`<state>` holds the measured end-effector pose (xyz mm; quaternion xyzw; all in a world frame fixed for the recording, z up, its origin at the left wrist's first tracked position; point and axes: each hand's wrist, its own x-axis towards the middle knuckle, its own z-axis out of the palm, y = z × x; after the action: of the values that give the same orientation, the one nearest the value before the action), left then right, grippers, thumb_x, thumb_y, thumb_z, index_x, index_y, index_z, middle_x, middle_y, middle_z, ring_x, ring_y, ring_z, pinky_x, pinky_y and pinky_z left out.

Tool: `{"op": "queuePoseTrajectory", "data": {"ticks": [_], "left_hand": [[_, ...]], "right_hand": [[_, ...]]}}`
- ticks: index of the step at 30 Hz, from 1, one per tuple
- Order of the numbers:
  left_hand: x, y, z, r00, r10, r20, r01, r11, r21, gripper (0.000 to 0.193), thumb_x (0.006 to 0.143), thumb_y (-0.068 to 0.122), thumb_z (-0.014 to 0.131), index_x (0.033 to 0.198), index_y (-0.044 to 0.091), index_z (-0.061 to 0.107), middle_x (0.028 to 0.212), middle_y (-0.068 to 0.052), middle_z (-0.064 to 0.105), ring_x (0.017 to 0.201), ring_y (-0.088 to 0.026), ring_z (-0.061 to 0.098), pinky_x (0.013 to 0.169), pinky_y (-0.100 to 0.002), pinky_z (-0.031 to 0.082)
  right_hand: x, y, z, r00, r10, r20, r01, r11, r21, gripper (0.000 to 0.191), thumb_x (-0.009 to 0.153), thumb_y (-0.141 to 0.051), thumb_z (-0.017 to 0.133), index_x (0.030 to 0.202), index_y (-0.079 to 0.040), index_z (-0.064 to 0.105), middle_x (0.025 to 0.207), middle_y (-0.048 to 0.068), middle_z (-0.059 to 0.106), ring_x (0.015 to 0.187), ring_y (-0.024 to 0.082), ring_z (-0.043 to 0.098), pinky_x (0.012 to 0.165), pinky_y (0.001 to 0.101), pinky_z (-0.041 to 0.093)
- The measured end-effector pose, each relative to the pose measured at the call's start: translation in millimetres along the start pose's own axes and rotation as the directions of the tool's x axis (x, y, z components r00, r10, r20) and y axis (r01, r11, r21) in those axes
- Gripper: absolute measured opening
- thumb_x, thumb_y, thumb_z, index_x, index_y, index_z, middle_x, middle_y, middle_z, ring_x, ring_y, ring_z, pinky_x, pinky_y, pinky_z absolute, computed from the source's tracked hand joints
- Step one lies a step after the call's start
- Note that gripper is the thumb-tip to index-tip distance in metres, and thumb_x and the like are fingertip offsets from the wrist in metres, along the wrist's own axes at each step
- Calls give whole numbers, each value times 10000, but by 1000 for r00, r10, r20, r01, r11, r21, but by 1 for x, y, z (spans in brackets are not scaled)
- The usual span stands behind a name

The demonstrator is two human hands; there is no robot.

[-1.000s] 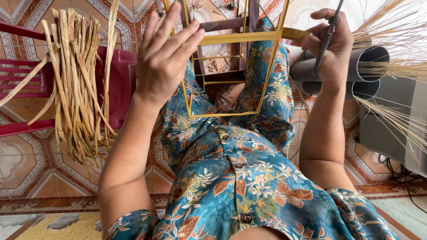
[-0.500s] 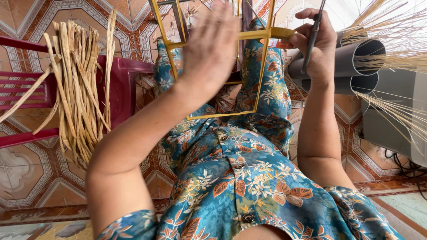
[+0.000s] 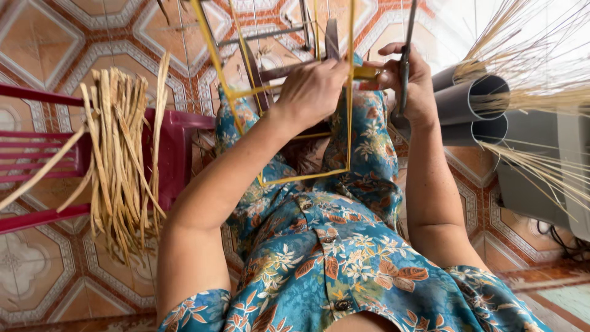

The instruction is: The person sits on the floor and wraps a yellow metal frame with adhesive tape, securing the joints. They use scissors to cut the tape and continue wrapping different sections of the frame.

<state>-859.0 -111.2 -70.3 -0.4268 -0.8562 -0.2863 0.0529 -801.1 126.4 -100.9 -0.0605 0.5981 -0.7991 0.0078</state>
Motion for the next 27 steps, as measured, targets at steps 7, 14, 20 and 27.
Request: {"op": "queuePoseTrajectory", "data": {"ticks": [7, 14, 20, 27], "left_hand": [[-57, 18, -75, 906, -10, -422, -46, 991, -122, 177, 989, 179, 706, 860, 64, 744, 723, -40, 644, 544, -128, 573, 462, -322, 466], [-104, 20, -104, 824, -145, -547, -58, 940, -336, 301, 947, 125, 674, 652, 94, 626, 635, 14, 571, 517, -59, 457, 450, -283, 374], [-121, 10, -110, 804, -100, -586, -208, 876, -435, 289, 914, 136, 631, 645, 94, 532, 673, 6, 552, 591, -87, 469, 556, -317, 415], [-97, -70, -86, 715, -234, -658, -81, 908, -411, 320, 1052, 286, 642, 771, 136, 618, 806, 12, 589, 805, -119, 505, 767, -320, 450]], "right_hand": [[46, -46, 55, 928, -1, 372, -28, 997, 71, 414, 901, -44, 770, 1269, -68, 581, 1259, 51, 693, 1362, 230, 609, 933, 485, 579], [65, -80, 113, 777, 129, 617, 70, 955, -288, 519, 878, -163, 837, 1328, -79, 593, 1022, 39, 697, 1093, 171, 682, 931, 328, 581], [59, -111, 130, 799, 199, 568, 27, 931, -365, 519, 832, -259, 864, 1255, -78, 624, 881, 5, 664, 813, 99, 650, 713, 255, 512], [71, -87, 156, 935, -160, 318, 304, 823, -479, 528, 851, -226, 914, 1266, -64, 630, 925, -2, 555, 870, 96, 517, 779, 251, 441]]}}
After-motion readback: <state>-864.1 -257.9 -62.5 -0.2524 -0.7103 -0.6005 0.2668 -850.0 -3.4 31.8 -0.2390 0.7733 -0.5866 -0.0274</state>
